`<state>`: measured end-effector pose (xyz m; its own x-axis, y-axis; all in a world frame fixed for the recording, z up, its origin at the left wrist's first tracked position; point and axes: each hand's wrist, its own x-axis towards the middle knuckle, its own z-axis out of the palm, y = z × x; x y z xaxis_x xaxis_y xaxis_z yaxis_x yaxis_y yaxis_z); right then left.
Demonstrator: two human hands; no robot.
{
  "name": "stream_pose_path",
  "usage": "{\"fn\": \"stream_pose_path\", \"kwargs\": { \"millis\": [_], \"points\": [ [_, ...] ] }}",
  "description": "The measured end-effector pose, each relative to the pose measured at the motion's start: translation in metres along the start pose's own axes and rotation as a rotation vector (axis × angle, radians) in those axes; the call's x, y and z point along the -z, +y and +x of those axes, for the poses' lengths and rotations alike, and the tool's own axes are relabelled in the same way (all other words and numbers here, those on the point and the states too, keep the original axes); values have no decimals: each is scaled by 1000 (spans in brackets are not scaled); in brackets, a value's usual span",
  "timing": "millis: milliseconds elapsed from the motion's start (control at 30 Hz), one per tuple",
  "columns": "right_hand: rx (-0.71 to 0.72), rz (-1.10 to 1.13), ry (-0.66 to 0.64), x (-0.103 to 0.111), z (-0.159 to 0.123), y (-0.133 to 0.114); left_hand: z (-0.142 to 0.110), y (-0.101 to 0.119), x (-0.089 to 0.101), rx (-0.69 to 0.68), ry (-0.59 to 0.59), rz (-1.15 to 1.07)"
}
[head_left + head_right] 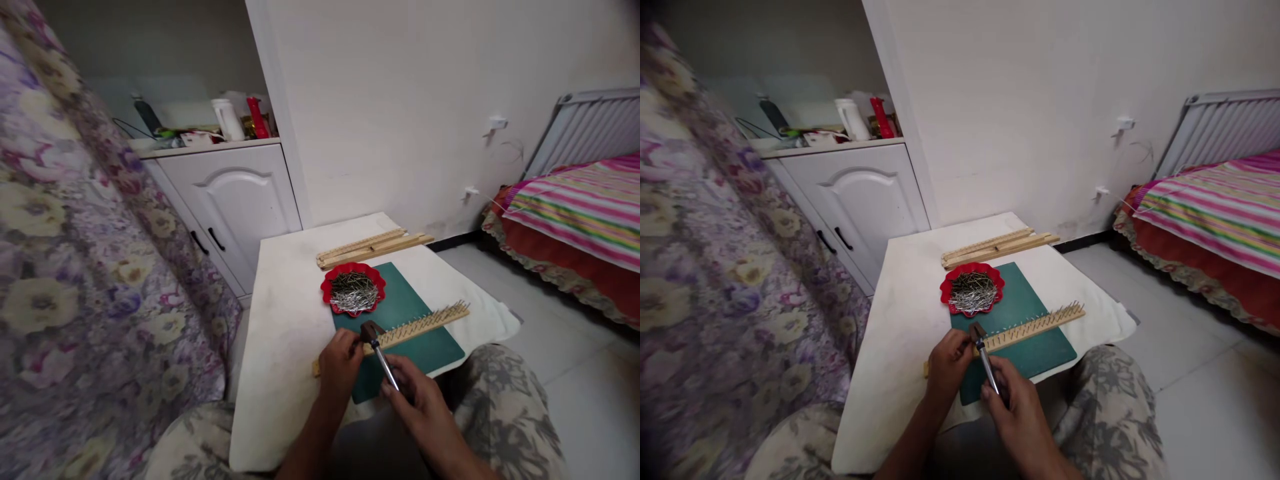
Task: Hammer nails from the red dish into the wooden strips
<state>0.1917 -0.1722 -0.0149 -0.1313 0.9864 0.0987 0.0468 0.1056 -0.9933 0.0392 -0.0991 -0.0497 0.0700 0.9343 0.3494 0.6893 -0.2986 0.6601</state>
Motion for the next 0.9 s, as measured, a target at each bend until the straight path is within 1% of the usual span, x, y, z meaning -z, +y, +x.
{"fn": "stream_pose_path", "kwargs": {
  "millis": [200, 533, 700, 900],
  "points": [
    [26, -69, 8, -1, 1, 3, -1, 0, -1, 20, 9, 3],
    [14, -155, -15, -2, 0, -4, -2, 1, -1, 39, 1, 18],
    [11, -242, -36, -1, -1, -6, -2, 2, -1, 70, 0, 29],
    [37, -234, -20, 0, 0, -7, -2, 1, -2, 69, -1, 64]
  ]
}}
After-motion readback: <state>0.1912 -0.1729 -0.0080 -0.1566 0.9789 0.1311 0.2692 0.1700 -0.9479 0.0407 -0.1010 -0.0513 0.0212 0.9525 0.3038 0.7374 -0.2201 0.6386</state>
